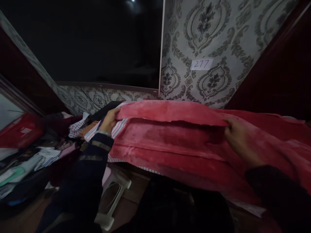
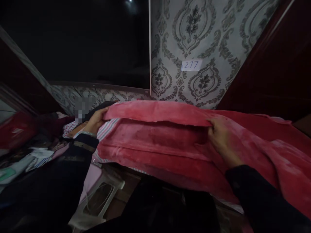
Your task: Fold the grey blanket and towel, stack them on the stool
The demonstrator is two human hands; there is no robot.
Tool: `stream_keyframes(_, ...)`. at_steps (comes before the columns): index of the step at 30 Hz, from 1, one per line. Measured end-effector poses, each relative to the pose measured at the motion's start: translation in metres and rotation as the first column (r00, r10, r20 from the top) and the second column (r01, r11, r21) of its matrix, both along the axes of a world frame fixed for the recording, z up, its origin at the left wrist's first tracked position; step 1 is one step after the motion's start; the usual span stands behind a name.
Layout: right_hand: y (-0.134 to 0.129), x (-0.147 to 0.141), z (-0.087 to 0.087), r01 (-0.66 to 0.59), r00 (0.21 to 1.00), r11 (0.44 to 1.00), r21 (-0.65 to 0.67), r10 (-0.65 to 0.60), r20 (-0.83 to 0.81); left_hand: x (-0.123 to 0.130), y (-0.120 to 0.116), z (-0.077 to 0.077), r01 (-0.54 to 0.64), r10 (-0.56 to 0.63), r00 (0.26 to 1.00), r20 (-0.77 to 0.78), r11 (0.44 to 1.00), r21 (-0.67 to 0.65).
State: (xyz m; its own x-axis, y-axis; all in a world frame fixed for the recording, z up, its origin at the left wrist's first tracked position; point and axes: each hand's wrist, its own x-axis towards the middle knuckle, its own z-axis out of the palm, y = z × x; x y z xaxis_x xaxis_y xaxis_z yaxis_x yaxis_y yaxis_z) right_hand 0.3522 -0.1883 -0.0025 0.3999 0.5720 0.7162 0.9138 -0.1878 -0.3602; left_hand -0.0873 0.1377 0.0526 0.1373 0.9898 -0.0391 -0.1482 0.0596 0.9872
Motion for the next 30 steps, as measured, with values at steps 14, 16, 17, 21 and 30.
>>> stream_keyframes(14, -0.028, -0.012, -0.100, -0.071, 0.997, 0.960, -0.270, 0.075, 0.007, -0.051, -0.041, -0.094, 0.090, 0.050, 0.671, -0.740, 0.985, 0.148)
stream_keyframes(16, -0.031, -0.010, -0.096, -0.046, 0.998, 0.963, -0.265, 0.052, 0.017, -0.049, -0.040, -0.095, 0.099, 0.066, 0.633, -0.772, 0.981, 0.165)
stream_keyframes(17, -0.033, -0.010, -0.095, -0.051, 0.998, 0.959, -0.278, 0.062, 0.032, -0.048, -0.040, -0.095, 0.101, 0.078, 0.614, -0.786, 0.979, 0.176)
stream_keyframes(21, -0.038, -0.012, -0.093, -0.106, 0.981, 0.910, -0.401, 0.161, 0.108, -0.049, -0.040, -0.098, 0.100, 0.119, 0.548, -0.828, 0.973, 0.207)
stream_keyframes(30, -0.045, -0.011, -0.094, -0.131, 0.960, 0.855, -0.501, 0.235, 0.150, -0.049, -0.038, -0.099, 0.134, 0.147, 0.452, -0.880, 0.964, 0.230)
